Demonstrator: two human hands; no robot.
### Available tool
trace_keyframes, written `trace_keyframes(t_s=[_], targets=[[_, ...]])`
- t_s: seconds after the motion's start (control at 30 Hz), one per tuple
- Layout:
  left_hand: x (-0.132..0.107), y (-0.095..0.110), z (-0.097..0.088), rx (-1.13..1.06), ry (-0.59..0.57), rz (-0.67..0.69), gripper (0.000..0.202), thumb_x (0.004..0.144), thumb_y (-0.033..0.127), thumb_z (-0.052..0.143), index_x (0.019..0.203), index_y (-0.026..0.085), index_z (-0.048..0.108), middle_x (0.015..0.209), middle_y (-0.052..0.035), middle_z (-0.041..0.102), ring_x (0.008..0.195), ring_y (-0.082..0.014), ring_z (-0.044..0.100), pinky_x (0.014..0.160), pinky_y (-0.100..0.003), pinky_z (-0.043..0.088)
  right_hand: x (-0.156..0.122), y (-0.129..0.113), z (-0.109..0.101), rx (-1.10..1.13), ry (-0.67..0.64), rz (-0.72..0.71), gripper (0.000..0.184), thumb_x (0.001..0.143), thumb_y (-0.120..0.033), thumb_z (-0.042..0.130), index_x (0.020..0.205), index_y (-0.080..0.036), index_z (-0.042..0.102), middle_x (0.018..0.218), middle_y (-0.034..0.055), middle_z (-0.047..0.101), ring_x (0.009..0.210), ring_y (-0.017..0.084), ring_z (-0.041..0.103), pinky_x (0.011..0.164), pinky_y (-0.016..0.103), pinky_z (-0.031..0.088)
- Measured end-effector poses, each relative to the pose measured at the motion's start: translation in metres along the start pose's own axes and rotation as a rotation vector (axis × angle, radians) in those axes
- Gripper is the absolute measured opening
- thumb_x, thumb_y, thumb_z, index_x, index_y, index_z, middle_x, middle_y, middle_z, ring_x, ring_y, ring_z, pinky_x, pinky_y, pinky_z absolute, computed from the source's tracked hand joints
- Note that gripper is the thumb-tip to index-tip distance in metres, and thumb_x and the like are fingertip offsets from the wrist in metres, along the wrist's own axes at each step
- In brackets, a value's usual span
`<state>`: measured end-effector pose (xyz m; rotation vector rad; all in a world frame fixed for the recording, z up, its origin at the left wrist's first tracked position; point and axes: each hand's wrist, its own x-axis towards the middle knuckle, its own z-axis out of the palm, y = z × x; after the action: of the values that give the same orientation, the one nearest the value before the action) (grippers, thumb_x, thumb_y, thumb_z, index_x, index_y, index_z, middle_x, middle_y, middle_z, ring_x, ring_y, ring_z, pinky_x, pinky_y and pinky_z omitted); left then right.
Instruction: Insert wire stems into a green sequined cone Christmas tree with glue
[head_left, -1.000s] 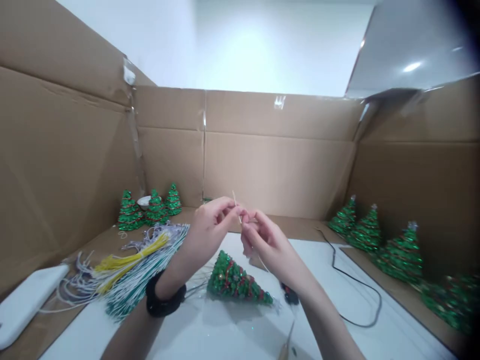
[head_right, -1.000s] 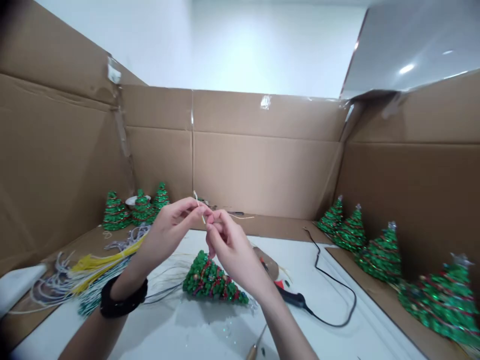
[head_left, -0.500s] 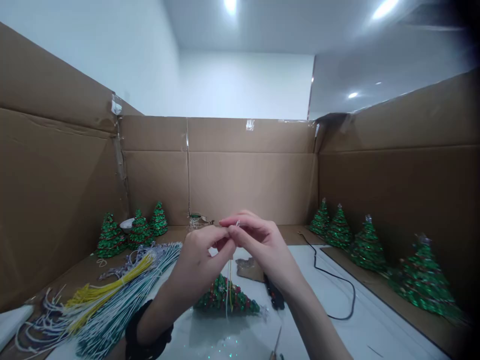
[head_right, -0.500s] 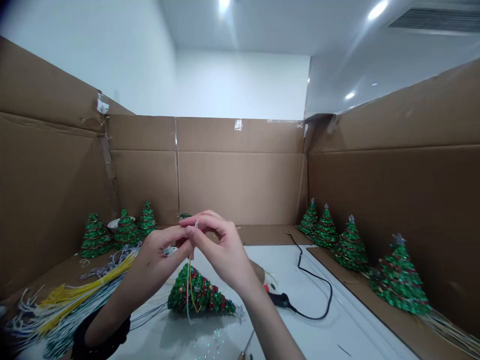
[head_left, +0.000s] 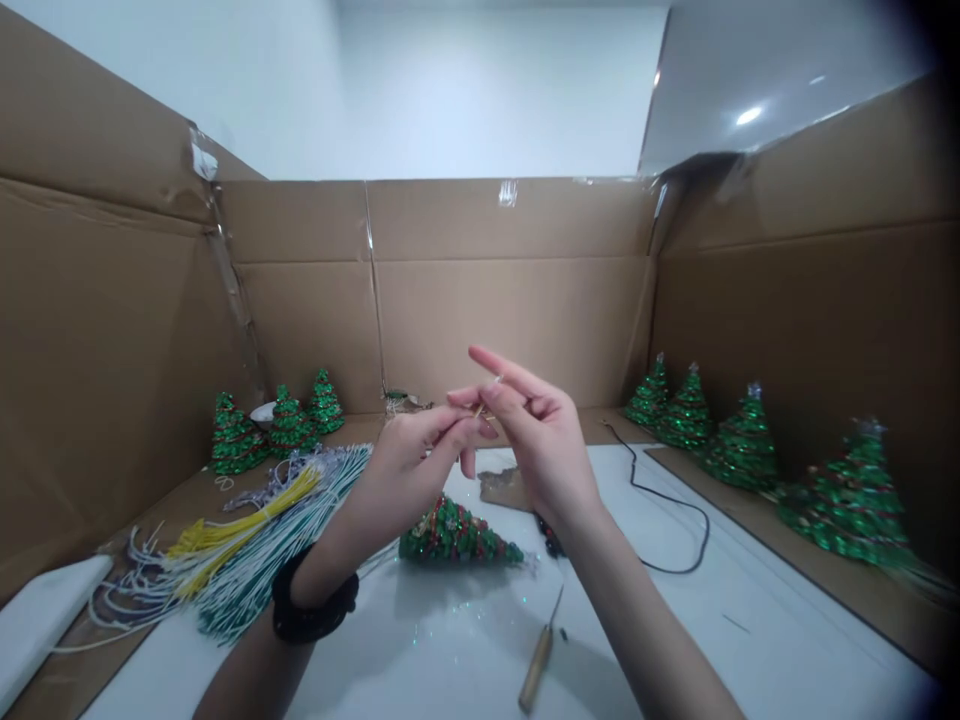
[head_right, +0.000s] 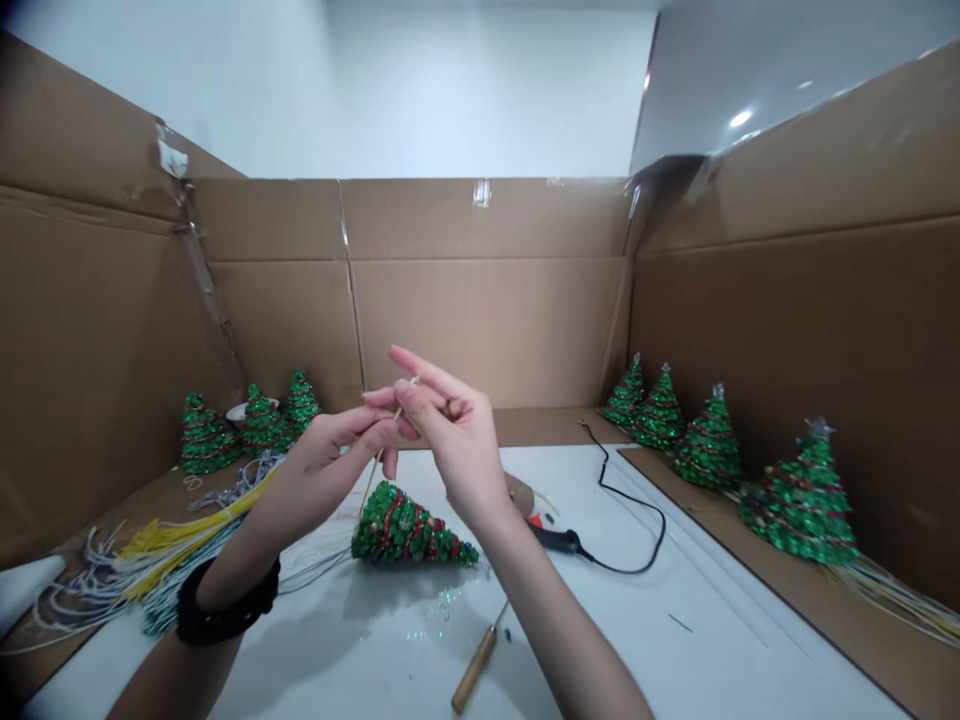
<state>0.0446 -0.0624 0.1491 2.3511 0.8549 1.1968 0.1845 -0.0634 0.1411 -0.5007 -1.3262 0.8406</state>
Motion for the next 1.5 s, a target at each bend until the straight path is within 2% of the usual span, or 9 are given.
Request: trace_keyframes(t_s=[0.1, 0.3, 0.43, 0.63, 0.93, 1.07, 1.23, 1.37, 1.5], targets=[[0.003, -0.005, 0.001, -0.076, -0.049, -0.005, 0.038, 0.092, 0.034, 0.038, 0.062, 0.017, 0.054, 0.058, 0.0024, 0.052, 0.052, -0.0085, 0.042, 0.051, -0.024, 0.031, 0.002, 0.004, -0.001, -0.042, 0.008, -0.023, 0.034, 0.083, -0.037, 0.06, 0.115, -0.025, 0.063, 0.087, 0.0031, 0.071, 0.069, 0.013, 0.061, 0.063, 0.026, 0.051], [0.01, -0.009, 0.008, -0.298, -0.101, -0.02, 0.015, 0.09, 0.029, 0.043, 0.094, 0.018, 0.052, 0.058, 0.0039, 0.055, 0.059, -0.0109, 0.052, 0.059, -0.024, 0.041, 0.004, 0.007, -0.006, -0.278, 0.122, -0.157, 0.034, 0.09, -0.04, 0.048, 0.119, -0.028, 0.06, 0.092, 0.0034, 0.068, 0.081, 0.016, 0.062, 0.069, 0.03, 0.051], [0.014, -0.01, 0.01, -0.289, -0.156, -0.09, 0.013, 0.089, 0.028, 0.044, 0.084, 0.018, 0.049, 0.056, 0.0043, 0.055, 0.056, -0.0095, 0.053, 0.057, -0.023, 0.042, 0.011, 0.01, -0.019, -0.404, 0.249, -0.284, 0.033, 0.092, -0.038, 0.043, 0.12, -0.028, 0.058, 0.09, 0.0033, 0.066, 0.086, 0.018, 0.063, 0.075, 0.034, 0.05], [0.018, -0.017, 0.004, -0.224, -0.242, -0.13, 0.014, 0.089, 0.027, 0.044, 0.081, 0.017, 0.051, 0.06, 0.003, 0.058, 0.06, -0.0087, 0.055, 0.059, -0.021, 0.044, 0.026, 0.01, -0.044, -0.311, 0.371, -0.549, 0.024, 0.089, -0.026, 0.05, 0.108, -0.024, 0.064, 0.075, 0.0004, 0.063, 0.078, 0.018, 0.064, 0.083, 0.038, 0.048], [0.022, -0.02, -0.005, -0.193, -0.283, -0.162, 0.016, 0.087, 0.028, 0.047, 0.078, 0.017, 0.053, 0.06, 0.0013, 0.06, 0.06, -0.0095, 0.054, 0.059, -0.023, 0.045, 0.038, 0.003, -0.083, -0.33, 0.451, -0.633, 0.019, 0.087, -0.025, 0.054, 0.103, -0.021, 0.064, 0.072, 0.0026, 0.061, 0.078, 0.022, 0.064, 0.081, 0.04, 0.047], [0.025, -0.026, -0.007, -0.199, -0.261, -0.176, 0.017, 0.086, 0.03, 0.047, 0.077, 0.017, 0.054, 0.061, 0.0008, 0.059, 0.057, -0.009, 0.052, 0.056, -0.022, 0.043, 0.043, 0.01, -0.092, -0.438, 0.473, -0.551, 0.023, 0.09, -0.031, 0.049, 0.109, -0.024, 0.059, 0.078, 0.0029, 0.063, 0.084, 0.022, 0.063, 0.086, 0.042, 0.045], [0.028, -0.043, -0.01, -0.027, -0.117, -0.159, 0.018, 0.086, 0.031, 0.047, 0.076, 0.018, 0.055, 0.061, 0.0008, 0.058, 0.055, -0.0093, 0.05, 0.051, -0.021, 0.039, 0.039, 0.002, -0.085, -0.519, 0.348, -0.484, 0.033, 0.089, -0.031, 0.05, 0.12, -0.022, 0.053, 0.093, 0.0054, 0.064, 0.096, 0.022, 0.06, 0.089, 0.043, 0.043], [0.028, -0.052, -0.013, 0.255, 0.009, -0.128, 0.019, 0.085, 0.028, 0.046, 0.072, 0.019, 0.057, 0.06, 0.0016, 0.061, 0.053, -0.0097, 0.05, 0.05, -0.021, 0.035, 0.023, -0.009, -0.057, -0.855, 0.328, -0.498, 0.058, 0.083, -0.039, 0.061, 0.135, -0.031, 0.037, 0.13, 0.0081, 0.047, 0.126, 0.03, 0.034, 0.097, 0.048, 0.034], [0.027, -0.046, -0.012, 0.37, -0.008, -0.096, 0.022, 0.086, 0.029, 0.045, 0.07, 0.019, 0.056, 0.059, 0.003, 0.061, 0.052, -0.0104, 0.049, 0.052, -0.022, 0.033, 0.015, 0.007, -0.03, -0.973, -0.137, -0.385, 0.039, 0.091, -0.034, 0.048, 0.129, -0.031, 0.043, 0.119, 0.0083, 0.055, 0.113, 0.027, 0.046, 0.09, 0.042, 0.039]])
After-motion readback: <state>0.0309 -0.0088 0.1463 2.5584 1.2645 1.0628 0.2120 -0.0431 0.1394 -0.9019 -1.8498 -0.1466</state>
